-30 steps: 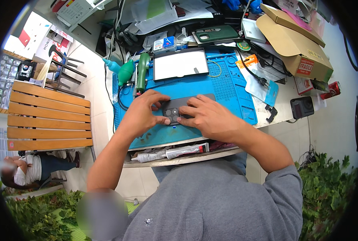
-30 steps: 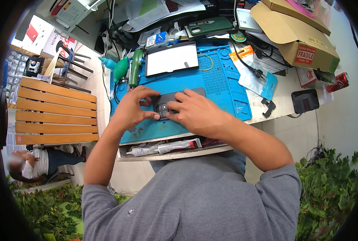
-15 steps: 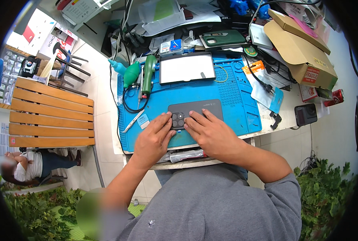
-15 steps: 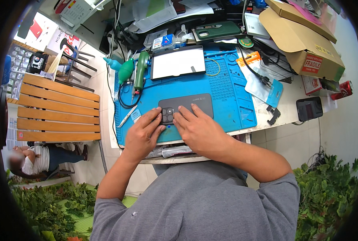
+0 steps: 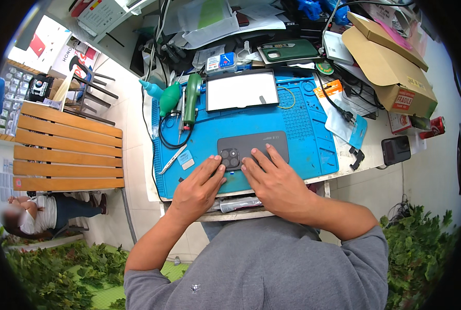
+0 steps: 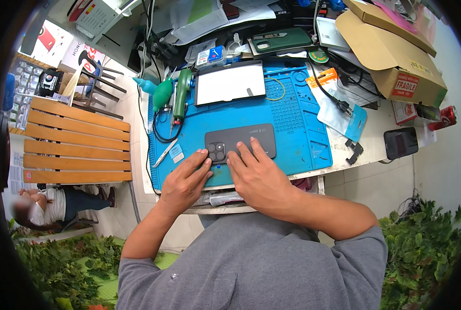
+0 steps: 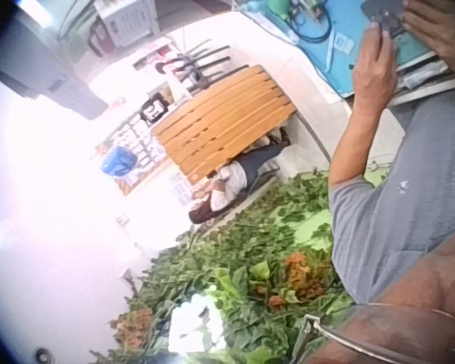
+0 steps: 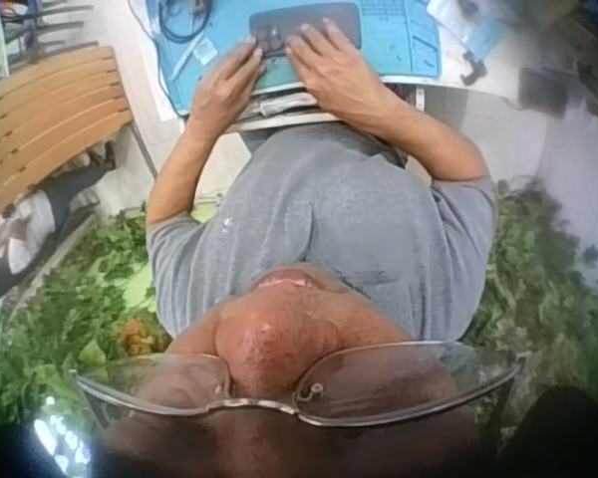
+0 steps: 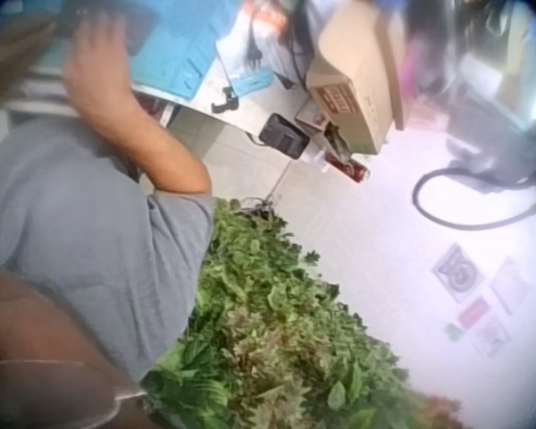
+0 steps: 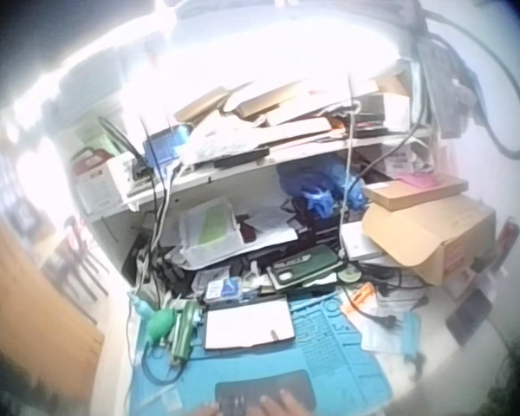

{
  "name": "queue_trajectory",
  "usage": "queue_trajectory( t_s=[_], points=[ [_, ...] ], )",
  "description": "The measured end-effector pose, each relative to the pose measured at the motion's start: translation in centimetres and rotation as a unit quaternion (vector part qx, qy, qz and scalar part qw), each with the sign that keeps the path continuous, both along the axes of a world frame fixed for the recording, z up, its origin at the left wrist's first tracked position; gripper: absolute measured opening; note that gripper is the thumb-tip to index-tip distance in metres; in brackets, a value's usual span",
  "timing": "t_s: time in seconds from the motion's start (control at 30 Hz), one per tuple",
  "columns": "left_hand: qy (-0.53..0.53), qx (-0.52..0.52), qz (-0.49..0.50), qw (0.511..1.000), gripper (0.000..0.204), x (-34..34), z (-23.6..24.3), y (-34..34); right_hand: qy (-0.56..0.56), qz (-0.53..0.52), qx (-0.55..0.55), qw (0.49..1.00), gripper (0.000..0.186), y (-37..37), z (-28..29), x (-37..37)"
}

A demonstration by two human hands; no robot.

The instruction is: The person applies adhesive to the internal frame of a disassembled smartphone and then places the back cover onto the device, pressing it down to secure it. The person handles a tube of adhesive, the phone frame, and the back cover during the process.

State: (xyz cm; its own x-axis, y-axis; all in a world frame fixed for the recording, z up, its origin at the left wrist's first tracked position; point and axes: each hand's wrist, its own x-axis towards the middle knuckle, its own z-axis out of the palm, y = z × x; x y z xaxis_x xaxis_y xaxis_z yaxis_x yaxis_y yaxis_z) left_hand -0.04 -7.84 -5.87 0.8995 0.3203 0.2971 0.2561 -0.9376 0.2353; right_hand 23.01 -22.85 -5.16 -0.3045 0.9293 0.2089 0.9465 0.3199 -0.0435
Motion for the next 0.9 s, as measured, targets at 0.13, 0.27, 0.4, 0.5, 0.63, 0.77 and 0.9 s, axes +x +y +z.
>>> queue_trajectory(
  t_s=[0.13,0.27,0.4,0.5,0.63,0.77,0.9],
  points=[
    [-0.006,-0.004,-0.014,1.0,0.036,-0.2,-0.1,0.4,0.018,0.001,-0.006,1.0,0.051,-0.3,0.2,0.7],
    [0.015,-0.022,-0.013,1.0,0.035,0.2,0.6,0.2,0.021,0.001,-0.005,1.0,0.05,-0.6,0.2,1.2],
    [0.044,-0.038,-0.012,0.998,0.037,0.6,1.4,0.1,0.031,-0.005,-0.002,1.0,0.05,-0.9,0.0,1.6],
    [0.068,-0.053,-0.011,0.996,0.041,0.7,1.7,0.1,0.04,-0.015,-0.01,0.999,0.05,-1.3,0.0,2.0],
    [0.071,-0.079,-0.01,0.994,0.049,1.3,1.9,-0.3,0.052,-0.03,-0.028,0.998,0.051,-1.9,0.2,2.6],
    [0.074,-0.09,-0.014,0.993,0.059,2.1,1.6,-0.9,0.07,-0.044,-0.02,0.996,0.052,-2.5,-0.1,3.1],
    [0.085,-0.06,-0.042,0.994,0.062,2.1,0.5,-0.4,0.065,-0.043,-0.003,0.997,0.046,-2.8,0.0,3.7]
  ],
)
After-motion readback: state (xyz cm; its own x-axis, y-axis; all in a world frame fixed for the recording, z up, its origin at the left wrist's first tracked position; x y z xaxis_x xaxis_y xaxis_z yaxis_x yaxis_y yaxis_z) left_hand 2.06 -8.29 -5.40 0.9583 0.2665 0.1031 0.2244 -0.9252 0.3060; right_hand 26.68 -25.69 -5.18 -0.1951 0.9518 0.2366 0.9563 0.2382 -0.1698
